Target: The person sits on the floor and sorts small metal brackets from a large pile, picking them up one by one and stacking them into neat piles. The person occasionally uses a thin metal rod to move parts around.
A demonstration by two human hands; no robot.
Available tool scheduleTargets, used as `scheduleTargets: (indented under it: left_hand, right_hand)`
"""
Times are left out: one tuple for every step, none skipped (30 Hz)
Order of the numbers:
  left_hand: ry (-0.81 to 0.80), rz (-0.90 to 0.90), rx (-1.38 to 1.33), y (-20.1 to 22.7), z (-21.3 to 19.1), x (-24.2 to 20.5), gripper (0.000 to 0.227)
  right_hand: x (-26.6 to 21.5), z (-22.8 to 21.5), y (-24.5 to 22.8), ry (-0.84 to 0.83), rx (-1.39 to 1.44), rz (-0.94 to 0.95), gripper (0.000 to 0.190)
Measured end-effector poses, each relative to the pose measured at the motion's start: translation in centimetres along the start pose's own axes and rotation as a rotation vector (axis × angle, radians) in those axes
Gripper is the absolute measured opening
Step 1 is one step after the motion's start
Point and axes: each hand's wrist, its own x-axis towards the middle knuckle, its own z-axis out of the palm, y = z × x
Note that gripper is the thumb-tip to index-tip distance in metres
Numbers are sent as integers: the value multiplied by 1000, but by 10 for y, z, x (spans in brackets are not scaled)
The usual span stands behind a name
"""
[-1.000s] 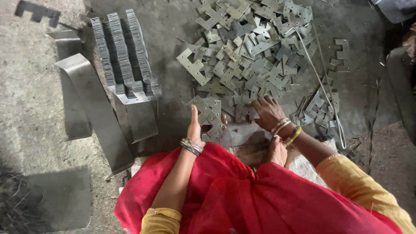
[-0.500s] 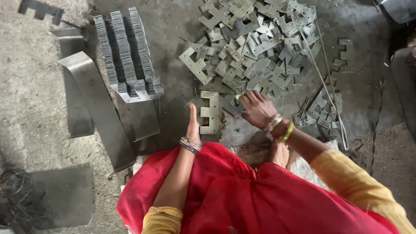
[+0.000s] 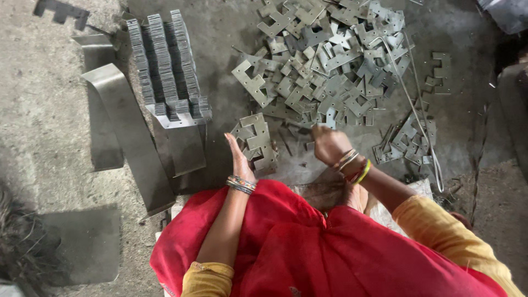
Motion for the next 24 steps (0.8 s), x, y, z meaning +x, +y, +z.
scheduleTargets:
  left_hand:
    - [151,129,176,-3,1,3,100]
    - [59,-29,9,-4,1,4,103]
    - [-36,-184,-158,-3,0,6,105]
    - [-136,-336,-325,-4,0,8,108]
    - [-89,-295,-227,-5,1,8,106]
    - [-43,-252,-128,-7,2,9,104]
    - [4,-210,-28,-7,1,8,103]
    - [18,-145,25,-7,1,6,102]
    - [28,-75,81,-7,3,6,101]
    - [38,-5,136,-6,6,6,101]
    - [42,-134,47,-5,7,3,100]
    - [45,-262,-43,-3,8,-1,100]
    - [44,-384,-135,2,10,-2,101]
    - [49,-380,-122,6,14,-3,101]
    - [53,-379,-112,10,18,-5,100]
    - [56,-377,-102,13,22,-7,100]
    - [15,-357,-116,15,27,-7,97]
    - [-26,-337,-130,17,31,-7,95]
    - [-64,-319,-142,18,33,-9,94]
    - [-153,-346,-189,19,34,-10,94]
    - [-242,-373,-236,18,35,-10,95]
    - [-331,-400,-283,16,34,-11,96]
    - [-325,-407,-286,15,32,-11,95]
    - [-319,-414,-289,12,29,-10,94]
  right_hand:
    - [0,-3,7,-120,-44,90,28]
    - [-3,-6,11,46,161,22,31]
    - [-3,-9,14,212,364,-48,36]
    - [-2,-13,16,381,565,-119,42]
    - [-1,-15,15,276,651,-64,41]
    - [3,-17,14,168,736,-10,40]
    - [4,-19,12,58,820,44,40]
    - [10,-23,15,42,727,160,47]
    - [23,-30,23,29,635,271,55]
    - [34,-35,32,16,540,381,62]
    - [40,-37,41,123,397,312,62]
    - [43,-37,50,228,253,240,63]
    - [47,-35,57,335,108,164,66]
    - [50,-32,62,309,124,189,67]
    - [49,-26,66,281,138,215,68]
    - [47,-20,68,253,152,241,69]
    - [46,-15,70,248,165,257,71]
    - [43,-10,71,243,178,273,74]
    - [39,-5,70,234,194,289,76]
    - [35,-2,72,168,267,346,78]
    - [29,-2,73,100,341,403,80]
    - [25,-3,74,31,414,459,82]
    - [20,-6,74,19,419,444,67]
    - [15,-11,75,7,423,428,53]
